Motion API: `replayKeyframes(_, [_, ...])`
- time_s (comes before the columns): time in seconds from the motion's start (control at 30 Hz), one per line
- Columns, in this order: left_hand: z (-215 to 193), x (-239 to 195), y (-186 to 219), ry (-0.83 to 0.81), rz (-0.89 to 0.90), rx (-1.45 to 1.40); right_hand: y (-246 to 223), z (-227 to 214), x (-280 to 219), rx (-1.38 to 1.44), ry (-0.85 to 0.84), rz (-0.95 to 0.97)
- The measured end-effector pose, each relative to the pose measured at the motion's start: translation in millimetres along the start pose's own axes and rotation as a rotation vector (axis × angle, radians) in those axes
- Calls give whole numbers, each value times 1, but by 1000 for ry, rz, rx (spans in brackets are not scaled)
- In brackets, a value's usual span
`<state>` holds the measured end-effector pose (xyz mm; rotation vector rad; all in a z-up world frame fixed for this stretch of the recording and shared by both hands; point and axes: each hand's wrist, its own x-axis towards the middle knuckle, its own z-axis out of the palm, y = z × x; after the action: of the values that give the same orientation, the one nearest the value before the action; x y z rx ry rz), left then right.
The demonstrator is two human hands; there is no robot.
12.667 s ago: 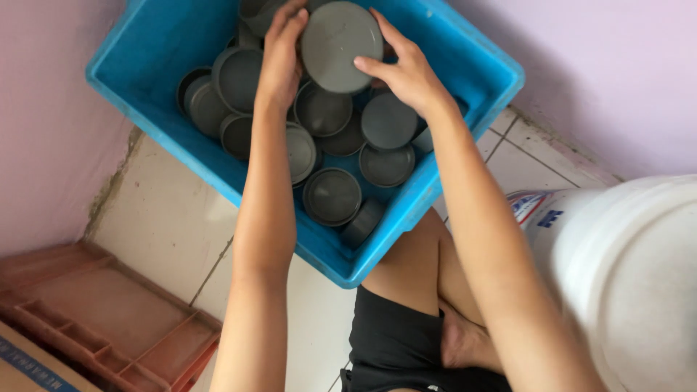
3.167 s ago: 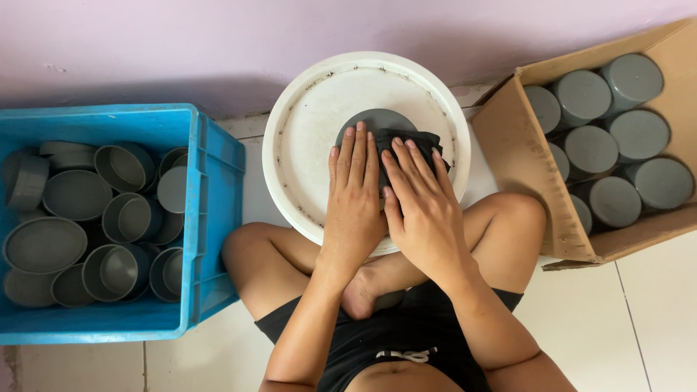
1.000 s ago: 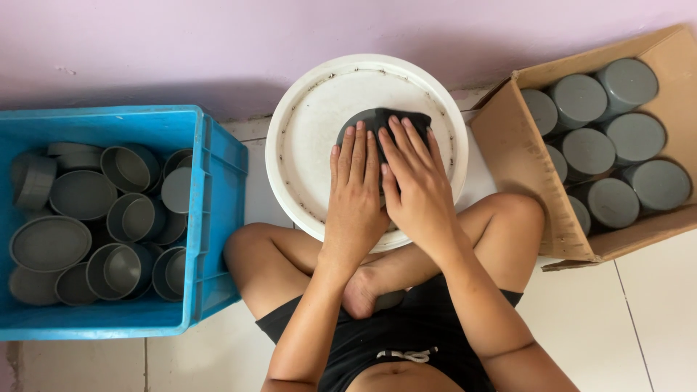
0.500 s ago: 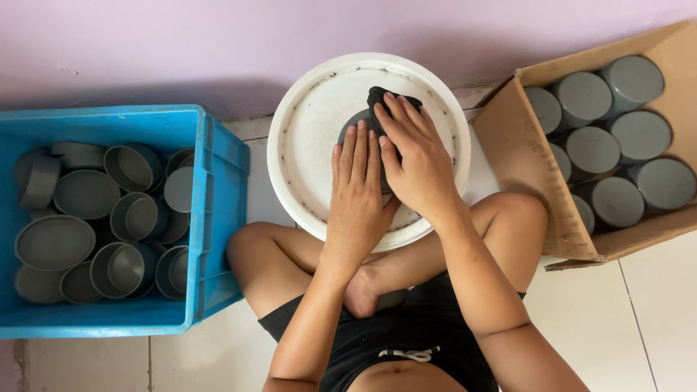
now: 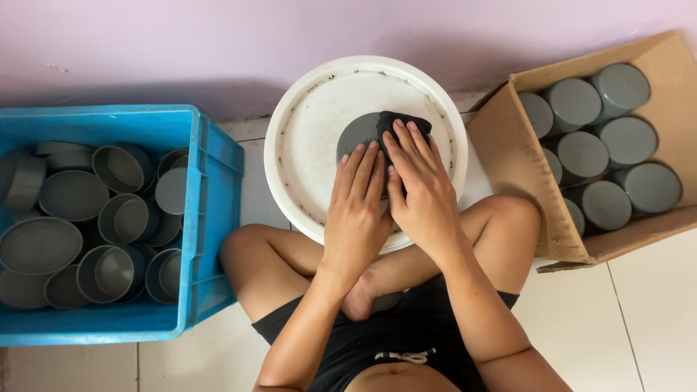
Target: The person sits on the floor and wipes small grey cylindrical containers with a black cloth. They pick up a container from a blue crate, wipe it on a white bucket lid, and place it into a cardboard box. The process is repeated for multiple containers.
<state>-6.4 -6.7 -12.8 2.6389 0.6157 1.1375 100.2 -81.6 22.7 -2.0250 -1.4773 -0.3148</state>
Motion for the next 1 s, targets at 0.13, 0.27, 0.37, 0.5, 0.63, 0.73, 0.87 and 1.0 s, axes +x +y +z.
replayKeyframes(0.13, [-4,-1,1,-26,17,-17,13,4,17,21,-23,-20])
replayKeyframes(0.27, [-7,-1,1,-52,10,-40,33,15,51,100,-134,4])
replayKeyframes(0.37, [-10,1,3,-59,-8,-64,32,11,92,194,-367,14])
replayKeyframes(0.5, [-8,1,0,-24,8,-59,-4,0,136,345,-834,-207])
replayKeyframes(0.63, [30,-26,-20,-46,-26,-14,-27,10,158,194,-1223,-306])
replayKeyframes(0.73, [14,-12,-12,-13,-44,-47,-24,5,166,217,-1311,-243])
replayKeyframes(0.87, [-5,1,-2,-10,-40,-96,1,-1,161,396,-1096,-114])
replayKeyframes(1.0, [-14,5,5,-20,-48,-112,28,-23,140,578,-767,-33])
